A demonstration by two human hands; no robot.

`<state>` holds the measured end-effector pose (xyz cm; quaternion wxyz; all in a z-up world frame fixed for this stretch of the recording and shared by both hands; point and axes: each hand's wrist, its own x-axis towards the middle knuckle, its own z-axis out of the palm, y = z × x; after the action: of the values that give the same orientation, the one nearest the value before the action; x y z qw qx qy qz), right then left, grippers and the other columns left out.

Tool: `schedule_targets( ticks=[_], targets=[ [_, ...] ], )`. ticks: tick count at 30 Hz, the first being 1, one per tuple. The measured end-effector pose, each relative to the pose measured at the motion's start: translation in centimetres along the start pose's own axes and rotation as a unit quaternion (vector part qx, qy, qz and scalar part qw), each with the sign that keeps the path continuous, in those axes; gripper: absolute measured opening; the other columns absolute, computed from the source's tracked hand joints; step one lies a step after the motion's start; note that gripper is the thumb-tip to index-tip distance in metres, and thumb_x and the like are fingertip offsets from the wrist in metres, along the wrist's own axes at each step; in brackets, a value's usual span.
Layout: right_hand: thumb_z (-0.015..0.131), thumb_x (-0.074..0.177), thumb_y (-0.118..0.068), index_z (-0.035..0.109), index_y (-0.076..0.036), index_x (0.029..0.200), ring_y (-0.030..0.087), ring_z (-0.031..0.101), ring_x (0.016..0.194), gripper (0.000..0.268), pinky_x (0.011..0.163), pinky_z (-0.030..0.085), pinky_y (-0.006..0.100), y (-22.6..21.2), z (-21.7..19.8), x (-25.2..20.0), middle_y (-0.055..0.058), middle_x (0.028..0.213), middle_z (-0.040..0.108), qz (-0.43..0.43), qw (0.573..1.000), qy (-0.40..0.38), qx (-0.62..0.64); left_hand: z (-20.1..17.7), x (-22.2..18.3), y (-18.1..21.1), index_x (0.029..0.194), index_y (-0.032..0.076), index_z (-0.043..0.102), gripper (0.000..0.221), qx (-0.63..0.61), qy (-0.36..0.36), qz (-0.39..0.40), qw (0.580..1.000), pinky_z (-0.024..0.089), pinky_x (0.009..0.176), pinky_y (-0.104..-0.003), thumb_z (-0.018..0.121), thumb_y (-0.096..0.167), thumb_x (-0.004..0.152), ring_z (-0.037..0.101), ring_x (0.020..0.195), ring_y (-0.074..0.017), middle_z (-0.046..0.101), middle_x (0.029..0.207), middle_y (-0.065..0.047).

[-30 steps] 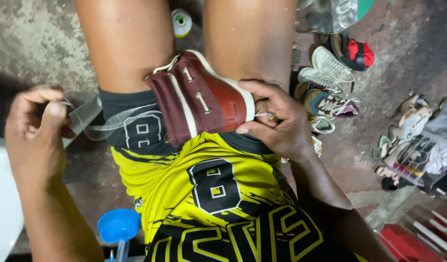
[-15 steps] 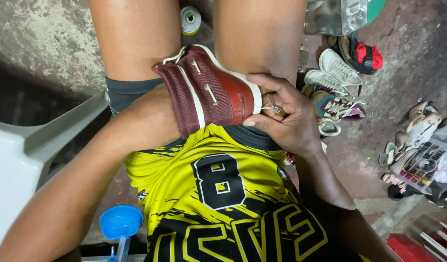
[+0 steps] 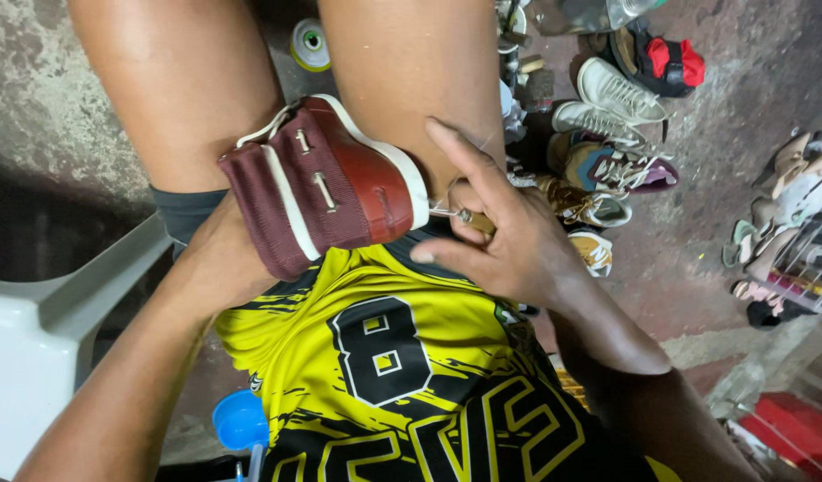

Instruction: The person stitches the sole of a shoe using a needle and thread.

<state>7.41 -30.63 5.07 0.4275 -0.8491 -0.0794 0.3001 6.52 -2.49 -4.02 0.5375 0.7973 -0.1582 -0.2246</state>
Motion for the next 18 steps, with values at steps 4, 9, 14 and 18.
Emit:
schedule_targets(
  ticks=[4,9,14,18],
  targets=[
    [0.083,0.078,-0.05,0.009,-0.026,0.166,0.018,0.067,0.065,0.117,0.067,0.058,0.037,-0.6,-2.7,-0.6,0.0,0.074,0.064,0.212,0.942,-0.168,-0.196,0.6,-0.3,-0.1,0.148,0.001,0.047,0.072,0.085,0.013,0.001,0.996,0.036,0.117,-0.048,0.071,0.013,0.082,0.046,0.142,-0.04,0.05,0.151,-0.023],
    [0.076,0.081,-0.05,0.03,-0.023,0.159,0.022,0.071,0.075,0.094,0.073,0.059,0.038,0.3,-2.9,-0.8,0.009,0.088,0.067,0.009,0.974,-0.096,-0.204,1.9,-1.7,-0.1,0.148,0.002,0.049,0.069,0.038,0.061,-0.041,0.997,0.039,0.115,-0.044,0.073,0.014,0.085,0.05,0.137,-0.0314,0.054,0.149,-0.017],
    [0.076,0.094,-0.039,0.057,-0.011,0.131,0.016,0.072,0.092,0.05,0.077,0.058,0.031,2.1,-0.3,0.3,0.012,0.112,0.071,-0.141,0.985,0.038,-0.093,2.1,-2.0,-0.6,0.148,0.002,0.05,0.066,-0.172,0.113,-0.149,0.967,0.043,0.114,-0.04,0.075,0.015,0.088,0.055,0.132,-0.0229,0.057,0.146,-0.011],
    [0.077,0.098,-0.025,0.071,-0.009,0.097,0.005,0.069,0.076,0.017,0.067,0.056,0.026,4.5,-1.3,0.2,0.002,0.093,0.076,-0.045,0.997,-0.03,-0.061,0.9,-3.1,-1.6,0.148,0.001,0.051,0.067,-0.342,0.071,-0.192,0.917,0.044,0.112,-0.039,0.076,0.016,0.087,0.056,0.13,-0.0206,0.059,0.145,-0.009]
  ],
)
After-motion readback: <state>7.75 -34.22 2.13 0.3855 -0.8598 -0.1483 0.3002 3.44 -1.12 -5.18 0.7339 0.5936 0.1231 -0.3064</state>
